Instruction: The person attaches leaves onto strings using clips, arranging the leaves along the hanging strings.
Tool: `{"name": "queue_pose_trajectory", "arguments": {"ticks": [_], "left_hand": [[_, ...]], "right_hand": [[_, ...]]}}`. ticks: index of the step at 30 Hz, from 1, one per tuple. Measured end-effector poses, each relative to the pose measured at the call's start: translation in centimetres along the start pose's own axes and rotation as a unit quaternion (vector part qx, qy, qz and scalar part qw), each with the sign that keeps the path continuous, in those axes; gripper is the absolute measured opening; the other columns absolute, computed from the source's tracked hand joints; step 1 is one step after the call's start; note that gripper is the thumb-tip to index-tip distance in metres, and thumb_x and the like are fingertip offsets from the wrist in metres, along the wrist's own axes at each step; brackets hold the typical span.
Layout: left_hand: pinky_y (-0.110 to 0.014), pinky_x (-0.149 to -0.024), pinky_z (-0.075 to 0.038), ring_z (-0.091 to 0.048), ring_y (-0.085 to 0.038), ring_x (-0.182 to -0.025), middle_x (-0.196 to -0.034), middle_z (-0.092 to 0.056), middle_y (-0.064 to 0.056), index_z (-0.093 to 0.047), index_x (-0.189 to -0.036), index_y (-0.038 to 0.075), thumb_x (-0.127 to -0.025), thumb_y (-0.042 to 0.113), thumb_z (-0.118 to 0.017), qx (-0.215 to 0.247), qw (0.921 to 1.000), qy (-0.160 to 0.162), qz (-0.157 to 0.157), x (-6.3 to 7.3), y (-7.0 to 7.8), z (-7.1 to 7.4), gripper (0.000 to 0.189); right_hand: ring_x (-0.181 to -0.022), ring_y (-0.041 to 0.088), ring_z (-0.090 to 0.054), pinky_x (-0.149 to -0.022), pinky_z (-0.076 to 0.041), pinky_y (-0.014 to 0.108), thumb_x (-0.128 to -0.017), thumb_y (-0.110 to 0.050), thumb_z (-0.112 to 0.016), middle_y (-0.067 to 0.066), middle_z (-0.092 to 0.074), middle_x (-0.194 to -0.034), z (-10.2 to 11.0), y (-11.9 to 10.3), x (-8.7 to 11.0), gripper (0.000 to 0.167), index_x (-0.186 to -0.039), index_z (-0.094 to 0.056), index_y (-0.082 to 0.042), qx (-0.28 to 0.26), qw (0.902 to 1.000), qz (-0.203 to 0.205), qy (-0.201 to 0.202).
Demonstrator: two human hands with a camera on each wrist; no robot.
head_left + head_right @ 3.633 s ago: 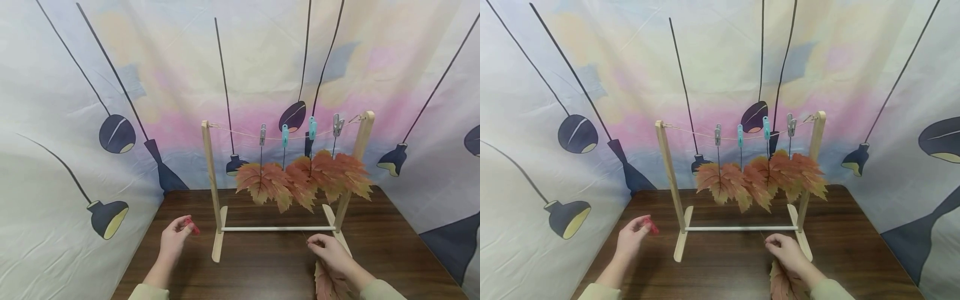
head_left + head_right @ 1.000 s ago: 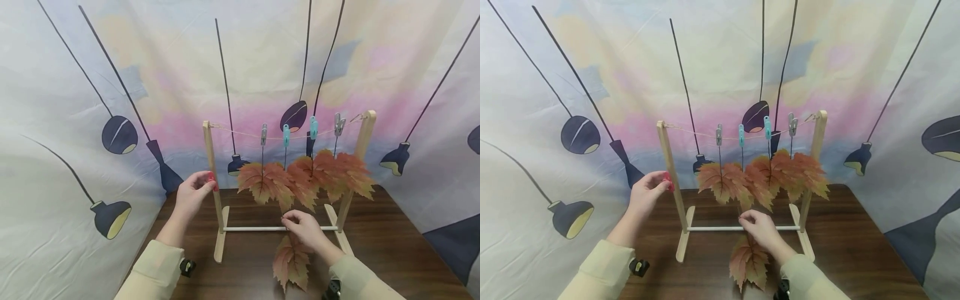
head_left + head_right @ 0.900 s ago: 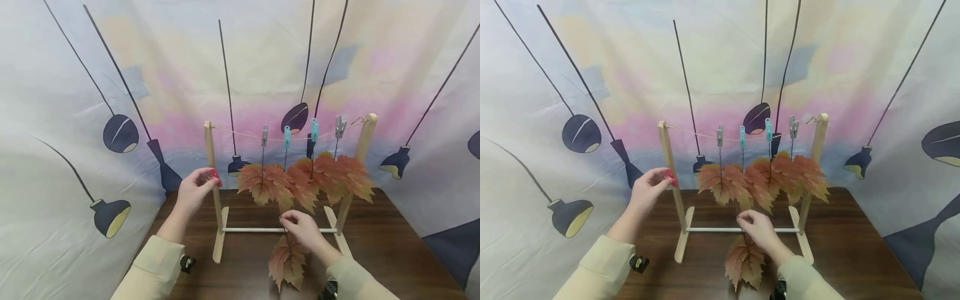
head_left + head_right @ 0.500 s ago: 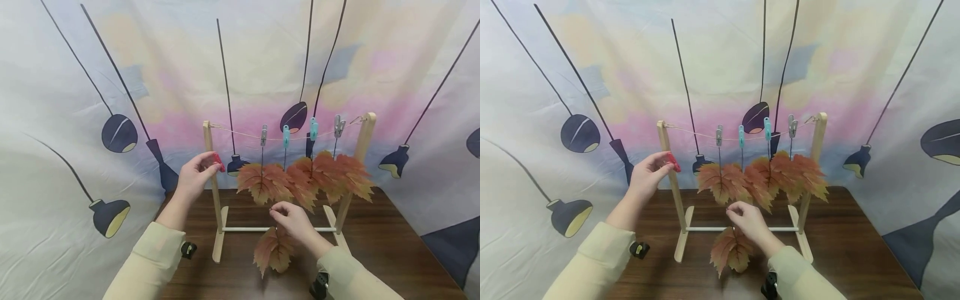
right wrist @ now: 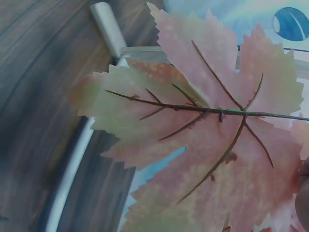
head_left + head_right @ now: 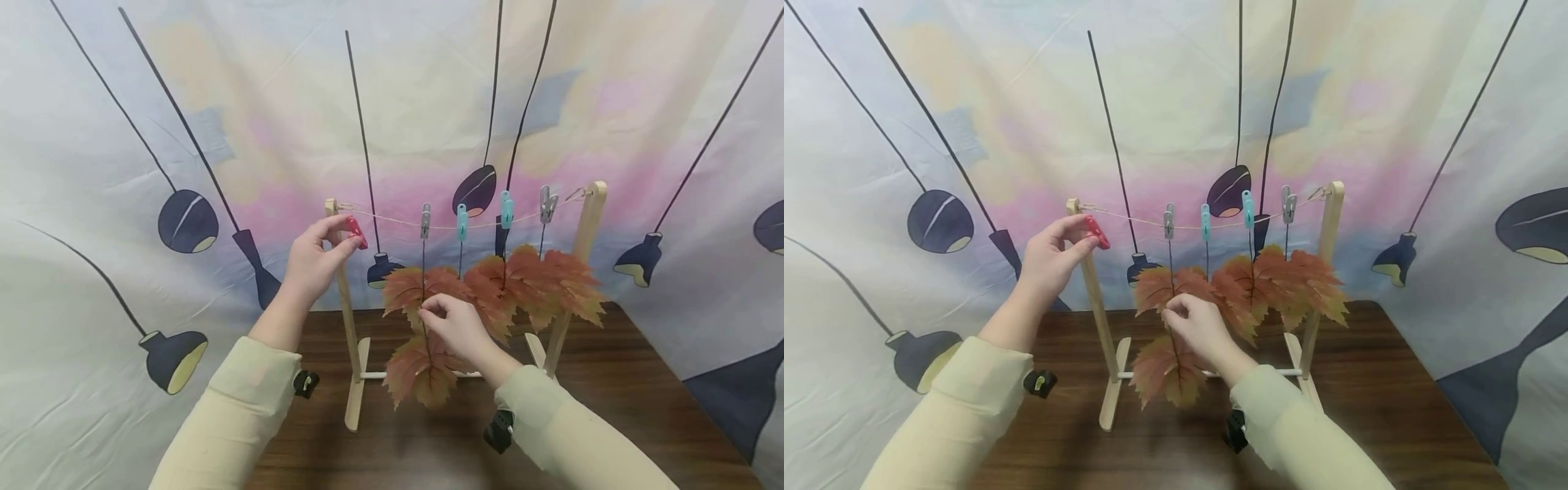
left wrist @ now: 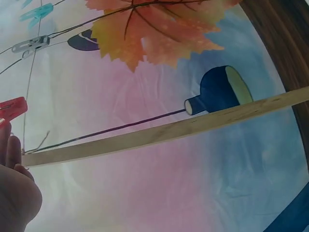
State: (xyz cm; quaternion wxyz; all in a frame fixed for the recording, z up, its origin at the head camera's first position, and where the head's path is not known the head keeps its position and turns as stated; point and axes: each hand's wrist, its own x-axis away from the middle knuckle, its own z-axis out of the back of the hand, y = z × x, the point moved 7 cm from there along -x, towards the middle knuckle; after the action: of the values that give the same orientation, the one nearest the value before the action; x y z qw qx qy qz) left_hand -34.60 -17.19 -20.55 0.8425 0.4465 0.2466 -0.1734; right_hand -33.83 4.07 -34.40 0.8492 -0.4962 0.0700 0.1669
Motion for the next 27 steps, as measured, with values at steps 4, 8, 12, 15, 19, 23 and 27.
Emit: {"name": "queue_pose_trajectory", "arguments": {"ticks": [4, 8, 12, 15, 19, 23, 27], "left_hand": [[-0.036, -0.08, -0.038, -0.049, -0.018, -0.088, -0.104, -0.063, -0.006, -0.053, -0.134, 0.011, -0.089, 0.021, -0.066, -0.015, 0.9998, 0.0, -0.015, -1.0, 0.8, 0.3, 0.048], [-0.035, -0.081, -0.033, -0.044, -0.018, -0.089, -0.103, -0.065, -0.005, -0.058, -0.128, 0.01, -0.089, 0.02, -0.066, -0.037, 0.998, 0.004, -0.052, -2.1, 2.0, 0.4, 0.041], [-0.035, -0.078, -0.029, -0.046, -0.021, -0.069, -0.099, -0.068, 0.0, -0.067, -0.114, 0.013, -0.088, 0.02, -0.066, -0.058, 0.995, 0.003, -0.081, -3.3, 3.2, 0.4, 0.027], [-0.042, -0.086, -0.024, -0.05, -0.019, -0.058, -0.094, -0.069, 0.003, -0.071, -0.102, 0.015, -0.088, 0.022, -0.066, -0.068, 0.9937, -0.001, -0.09, -4.1, 3.7, 0.3, 0.016], [-0.052, -0.094, -0.014, -0.059, -0.015, -0.063, -0.092, -0.07, 0.005, -0.071, -0.093, 0.016, -0.089, 0.023, -0.065, -0.085, 0.9933, -0.003, -0.079, -4.8, 3.8, 0.3, 0.01], [-0.052, -0.094, -0.012, -0.057, -0.016, -0.078, -0.093, -0.069, 0.003, -0.07, -0.094, 0.015, -0.09, 0.024, -0.064, -0.098, 0.9932, 0.007, -0.062, -5.4, 3.8, 0.6, 0.012], [-0.051, -0.097, -0.01, -0.051, -0.018, -0.099, -0.092, -0.069, 0.003, -0.069, -0.095, 0.014, -0.091, 0.025, -0.062, -0.109, 0.9931, 0.009, -0.044, -5.8, 3.8, 0.7, 0.014]], "right_hand": [[-0.085, 0.013, -0.058, -0.073, -0.049, 0.034, -0.092, -0.024, -0.062, -0.005, -0.064, -0.092, 0.2, -0.7, -0.9, 0.011, -0.098, -0.066, -0.016, -0.007, 0.9999, -0.011, 0.011], [-0.086, 0.014, -0.059, -0.074, -0.049, 0.035, -0.092, -0.025, -0.061, -0.004, -0.065, -0.095, 0.2, -1.5, -1.9, 0.014, -0.1, -0.066, -0.015, -0.007, 0.9997, -0.01, 0.02], [-0.084, 0.015, -0.059, -0.072, -0.049, 0.035, -0.093, -0.027, -0.059, -0.003, -0.065, -0.096, 0.0, -2.3, -2.8, 0.017, -0.102, -0.066, -0.014, -0.012, 0.9996, -0.01, 0.025], [-0.086, 0.015, -0.058, -0.073, -0.05, 0.035, -0.093, -0.027, -0.059, -0.003, -0.065, -0.097, -0.1, -2.7, -3.4, 0.017, -0.102, -0.066, -0.015, -0.019, 0.9993, -0.018, 0.029], [-0.087, 0.015, -0.059, -0.074, -0.05, 0.035, -0.094, -0.028, -0.058, -0.001, -0.065, -0.098, -0.1, -3.2, -4.1, 0.017, -0.103, -0.065, -0.015, -0.016, 0.9989, -0.022, 0.038], [-0.086, 0.016, -0.059, -0.074, -0.05, 0.034, -0.094, -0.028, -0.058, 0.0, -0.065, -0.097, 0.1, -3.9, -4.8, 0.018, -0.102, -0.065, -0.014, -0.001, 0.9983, -0.012, 0.056], [-0.085, 0.016, -0.059, -0.074, -0.049, 0.034, -0.094, -0.028, -0.057, 0.0, -0.065, -0.095, 0.1, -4.1, -5.5, 0.017, -0.101, -0.064, -0.014, 0.003, 0.9978, -0.009, 0.066]]}}
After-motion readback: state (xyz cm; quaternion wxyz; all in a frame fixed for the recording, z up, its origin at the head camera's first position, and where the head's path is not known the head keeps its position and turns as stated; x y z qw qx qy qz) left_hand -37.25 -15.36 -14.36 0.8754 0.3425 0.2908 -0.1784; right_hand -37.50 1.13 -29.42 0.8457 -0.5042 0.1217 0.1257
